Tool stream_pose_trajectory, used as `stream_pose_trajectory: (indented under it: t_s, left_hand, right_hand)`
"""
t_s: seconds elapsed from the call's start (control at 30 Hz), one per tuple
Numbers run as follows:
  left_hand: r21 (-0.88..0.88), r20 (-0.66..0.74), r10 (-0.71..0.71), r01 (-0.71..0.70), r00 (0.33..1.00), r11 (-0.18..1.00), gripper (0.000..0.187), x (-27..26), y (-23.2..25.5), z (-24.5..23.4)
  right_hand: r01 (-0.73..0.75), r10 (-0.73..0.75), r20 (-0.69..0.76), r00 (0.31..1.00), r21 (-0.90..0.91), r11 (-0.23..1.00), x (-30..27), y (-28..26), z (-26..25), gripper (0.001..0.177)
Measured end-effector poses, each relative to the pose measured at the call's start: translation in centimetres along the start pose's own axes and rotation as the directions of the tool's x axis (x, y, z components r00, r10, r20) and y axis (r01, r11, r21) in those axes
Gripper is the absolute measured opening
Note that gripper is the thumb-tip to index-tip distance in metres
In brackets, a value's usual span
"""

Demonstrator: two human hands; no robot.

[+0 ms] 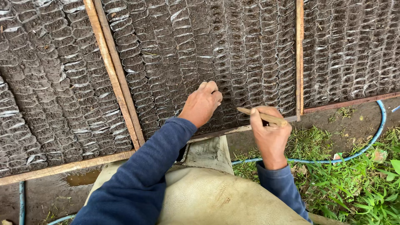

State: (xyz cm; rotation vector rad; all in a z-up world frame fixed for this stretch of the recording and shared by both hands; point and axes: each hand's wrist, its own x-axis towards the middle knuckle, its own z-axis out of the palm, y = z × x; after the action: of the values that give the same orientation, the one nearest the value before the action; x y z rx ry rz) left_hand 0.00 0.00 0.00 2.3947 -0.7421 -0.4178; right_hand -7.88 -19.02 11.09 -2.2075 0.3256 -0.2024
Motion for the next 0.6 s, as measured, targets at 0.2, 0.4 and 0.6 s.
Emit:
stream_pose_trajectory:
  t_s: [0.2, 0.4, 0.6]
  left_hand:
    - [0.047, 0.016, 0.005, -0.006, 1.000, 0.999, 0.014, -0.6, -0.2, 1.0]
    - [0.005, 0.036, 0.018, -0.018, 0.999, 1.000, 0.011, -1.7, 0.4, -0.5]
    - [0.018, 0.064, 0.026, -0.027, 0.998, 0.999, 0.014, -2.5, 0.8, 0.4]
  right_hand:
    - [0.025, -0.025, 0.035, 0.999, -0.009, 1.000, 0.1, 0.5, 1.6, 0.003]
    - [-0.069, 0.068, 0.064, 0.996, 0.021, 0.997, -1.3, -0.3, -0.8, 0.007]
    - [0.016, -0.014, 0.098, 0.995, -0.021, 1.000, -1.5, 2.3, 0.6, 0.007]
